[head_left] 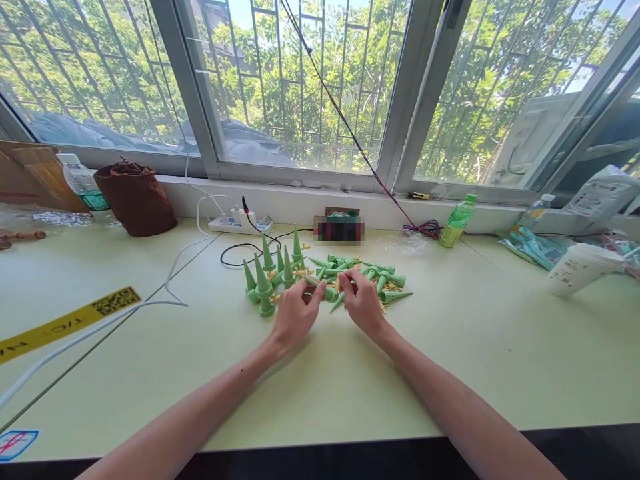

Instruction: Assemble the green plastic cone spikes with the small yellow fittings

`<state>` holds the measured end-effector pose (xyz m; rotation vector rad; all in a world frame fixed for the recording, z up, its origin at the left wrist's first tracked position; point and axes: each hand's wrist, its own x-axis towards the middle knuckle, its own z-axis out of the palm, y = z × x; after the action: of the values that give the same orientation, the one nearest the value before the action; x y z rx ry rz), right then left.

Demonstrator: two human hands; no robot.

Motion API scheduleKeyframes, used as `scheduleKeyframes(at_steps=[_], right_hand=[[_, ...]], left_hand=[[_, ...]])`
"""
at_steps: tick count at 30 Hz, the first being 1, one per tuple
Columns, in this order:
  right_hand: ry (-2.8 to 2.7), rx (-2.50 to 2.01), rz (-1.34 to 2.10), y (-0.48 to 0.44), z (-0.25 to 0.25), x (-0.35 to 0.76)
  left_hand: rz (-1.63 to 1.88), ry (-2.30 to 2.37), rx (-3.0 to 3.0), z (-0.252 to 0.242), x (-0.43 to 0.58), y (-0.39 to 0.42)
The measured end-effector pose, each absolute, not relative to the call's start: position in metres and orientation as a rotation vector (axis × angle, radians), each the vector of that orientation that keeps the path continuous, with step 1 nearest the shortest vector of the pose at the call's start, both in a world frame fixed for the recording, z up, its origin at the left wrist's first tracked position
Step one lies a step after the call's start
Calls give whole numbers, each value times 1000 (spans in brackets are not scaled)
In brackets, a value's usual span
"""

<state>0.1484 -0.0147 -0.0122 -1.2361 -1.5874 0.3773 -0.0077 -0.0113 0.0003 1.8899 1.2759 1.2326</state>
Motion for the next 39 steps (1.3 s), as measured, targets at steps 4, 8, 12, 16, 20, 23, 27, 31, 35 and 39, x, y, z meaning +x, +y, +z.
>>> scheduleKeyframes(at_steps=[4,8,12,16,20,23,27,31,35,39], right_hand=[[-1570,-1207,389,-15,-12,148],[-1564,-1209,401,-15,-12,148],[-1562,-1218,407,-15,-12,148],[-1563,-1213,414,-16,-12,147],[-1568,-1218,399,-16,-11,148],[-1580,-1237,377,-16,-11,149],[-1603,-1247,363,-15,-11,149],[-1632,-1238,369,-14,-13,149],[-1647,-1258,355,-14,-13,150],[-1660,-1245,343,-15,-12,149]], left_hand=[[1216,1251,1891,0,-7,-12],[1210,1207,1888,0,-7,-13],[1212,1204,1896,-2,-7,-12],[1222,1191,1896,-1,-7,-12],[1247,1207,1862,-1,-7,-13],[1276,1226,1832,-1,-7,-12],[1285,1230,1836,-3,-8,-11],[1273,1221,1871,-3,-9,-11],[1262,1221,1924,-3,-9,-11],[1280,1226,1948,-3,-9,-10]])
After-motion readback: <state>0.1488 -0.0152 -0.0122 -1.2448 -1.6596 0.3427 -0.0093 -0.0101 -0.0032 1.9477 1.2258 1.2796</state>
